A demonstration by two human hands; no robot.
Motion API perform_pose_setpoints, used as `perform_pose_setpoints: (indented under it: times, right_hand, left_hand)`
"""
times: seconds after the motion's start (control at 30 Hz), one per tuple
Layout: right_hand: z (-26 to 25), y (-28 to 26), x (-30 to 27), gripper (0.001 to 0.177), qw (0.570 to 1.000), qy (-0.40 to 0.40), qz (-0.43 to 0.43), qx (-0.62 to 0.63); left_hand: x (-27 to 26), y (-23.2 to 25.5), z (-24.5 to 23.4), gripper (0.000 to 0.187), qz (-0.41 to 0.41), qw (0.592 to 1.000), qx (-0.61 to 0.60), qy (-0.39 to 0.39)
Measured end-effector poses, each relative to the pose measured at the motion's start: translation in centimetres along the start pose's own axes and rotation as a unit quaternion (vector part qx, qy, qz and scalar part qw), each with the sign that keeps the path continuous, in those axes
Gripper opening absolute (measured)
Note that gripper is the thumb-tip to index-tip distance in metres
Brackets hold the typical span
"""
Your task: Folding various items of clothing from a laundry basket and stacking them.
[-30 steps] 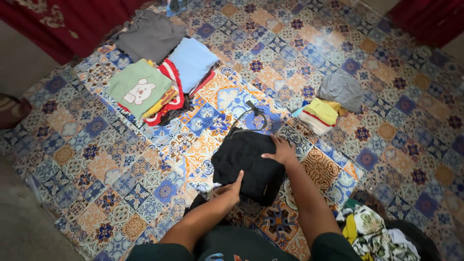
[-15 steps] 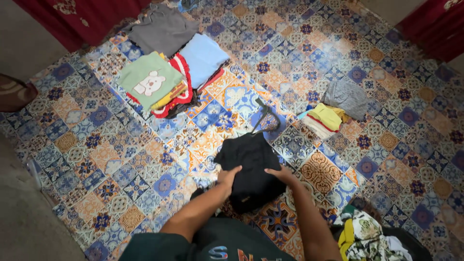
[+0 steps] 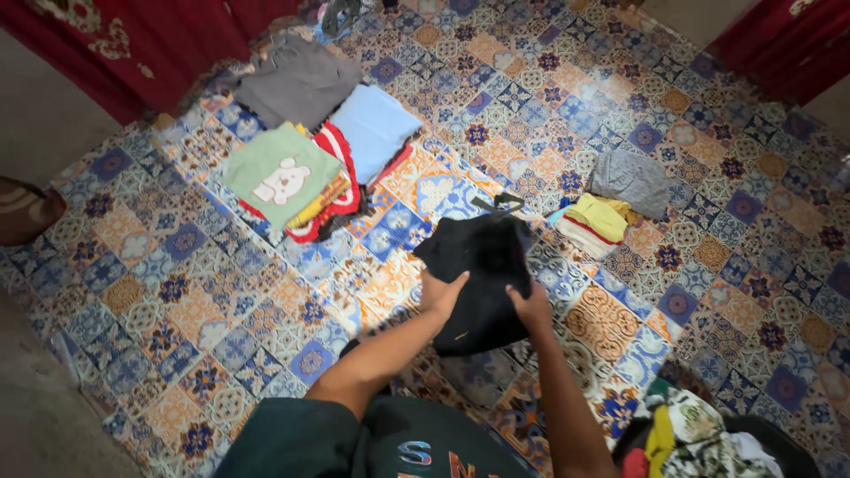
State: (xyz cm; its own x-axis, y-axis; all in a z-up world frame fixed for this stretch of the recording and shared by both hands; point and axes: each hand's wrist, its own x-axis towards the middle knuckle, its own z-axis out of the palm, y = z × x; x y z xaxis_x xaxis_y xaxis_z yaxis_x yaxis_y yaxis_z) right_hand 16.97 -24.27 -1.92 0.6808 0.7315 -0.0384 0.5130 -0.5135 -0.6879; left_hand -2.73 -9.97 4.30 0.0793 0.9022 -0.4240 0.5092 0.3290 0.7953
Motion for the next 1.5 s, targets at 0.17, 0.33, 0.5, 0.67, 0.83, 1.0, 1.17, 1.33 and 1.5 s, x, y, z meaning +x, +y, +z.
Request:
perform_pose_setpoints:
  times: [0.17,0.33,0.5,0.67,0.83,1.0,1.17,1.33,1.5]
  right_hand:
    - [-1.0,-7.6,4.2,0.055,0.999,0.027,0.028,0.023]
    - [-1.0,-17.2,9.4,0.054,0.995,0.008,0.076,0.057]
    - [0.2,-27.1,15.5,0.05,0.999,0.016,0.031,-0.006]
    - [3.3,-36.8,22.1,0.049,0.995,0.059,-0.073,-0.034]
    - [7.4,-46.5,27.3,0.05,0.988,0.052,-0.144,-0.037]
    - [13.7,-53.7,32.7,0.046,0.972,0.028,-0.235,0.004]
    - [23.0,-58.3,36.6,0.038,0.946,-0.073,-0.262,0.176]
    - [32.6,-60.3,38.4,0.034,0.928,-0.154,-0.245,0.234]
    - [38.3,-63.2,36.6,0.042,0.939,-0.134,-0.276,0.158]
  left_hand:
    - [4.6,5.7,-3.6,0.107,0.017,1.0,0.016,-0.013]
    - [11.8,9.7,-8.4,0.102,0.075,0.996,-0.034,-0.025]
    - [20.2,13.0,-12.3,0.095,0.136,0.987,-0.066,0.062]
    - [25.3,18.5,-20.5,0.091,0.135,0.975,-0.136,0.116]
    - [32.5,19.5,-27.4,0.097,0.121,0.962,-0.187,0.161]
    - [37.4,21.0,-36.5,0.101,0.12,0.949,-0.244,0.158]
    - [43.1,18.3,-43.3,0.102,0.11,0.934,-0.27,0.208]
    - [48.1,13.1,-48.3,0.096,0.11,0.918,-0.29,0.246]
    - [53.1,5.9,-50.8,0.084,0.144,0.902,-0.222,0.34]
